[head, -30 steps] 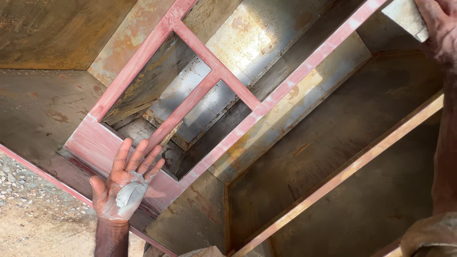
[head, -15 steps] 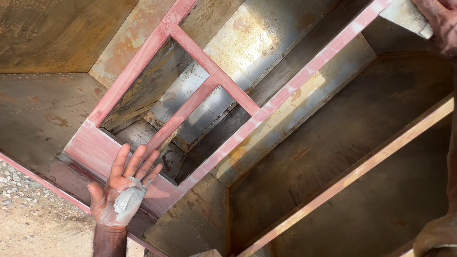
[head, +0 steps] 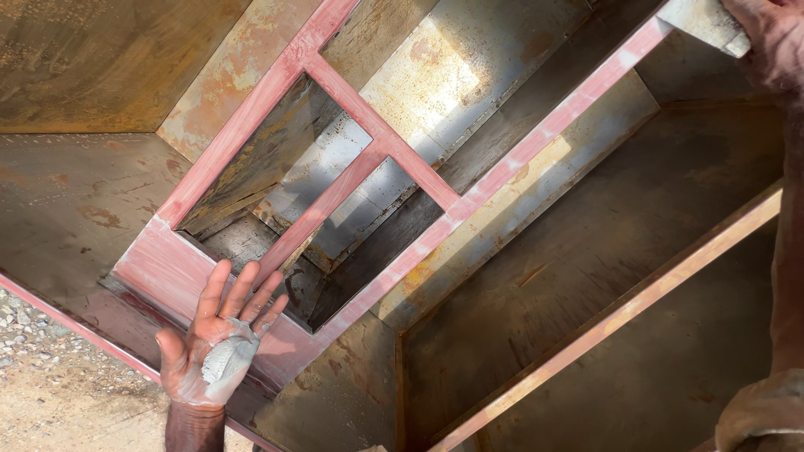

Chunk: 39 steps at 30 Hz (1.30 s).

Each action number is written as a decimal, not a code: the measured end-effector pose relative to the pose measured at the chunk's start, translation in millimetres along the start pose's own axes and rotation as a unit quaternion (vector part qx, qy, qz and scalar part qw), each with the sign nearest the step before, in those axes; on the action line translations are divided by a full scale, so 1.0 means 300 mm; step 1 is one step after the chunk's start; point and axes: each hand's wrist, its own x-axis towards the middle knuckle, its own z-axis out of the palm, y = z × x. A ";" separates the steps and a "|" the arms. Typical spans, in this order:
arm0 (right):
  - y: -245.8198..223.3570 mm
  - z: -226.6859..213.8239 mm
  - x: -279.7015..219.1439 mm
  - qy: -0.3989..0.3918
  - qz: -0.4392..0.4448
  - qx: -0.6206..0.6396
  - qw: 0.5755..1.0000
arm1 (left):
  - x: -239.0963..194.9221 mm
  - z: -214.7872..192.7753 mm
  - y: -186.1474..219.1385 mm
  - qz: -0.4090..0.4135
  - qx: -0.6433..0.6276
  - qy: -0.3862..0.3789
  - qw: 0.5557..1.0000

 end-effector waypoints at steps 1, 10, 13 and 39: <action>0.000 0.001 0.006 0.002 -0.002 -0.002 1.000 | -0.001 0.000 -0.002 -0.002 -0.002 0.005 1.000; -0.014 -0.008 -0.030 0.008 -0.014 0.021 1.000 | -0.015 0.004 -0.010 -0.007 0.005 0.009 1.000; 0.021 -0.037 -0.002 0.019 -0.025 0.021 0.999 | 0.004 0.003 -0.003 -0.004 0.003 0.001 1.000; 0.042 -0.073 -0.009 0.000 -0.039 0.043 0.998 | -0.001 0.007 -0.003 -0.003 0.001 0.009 1.000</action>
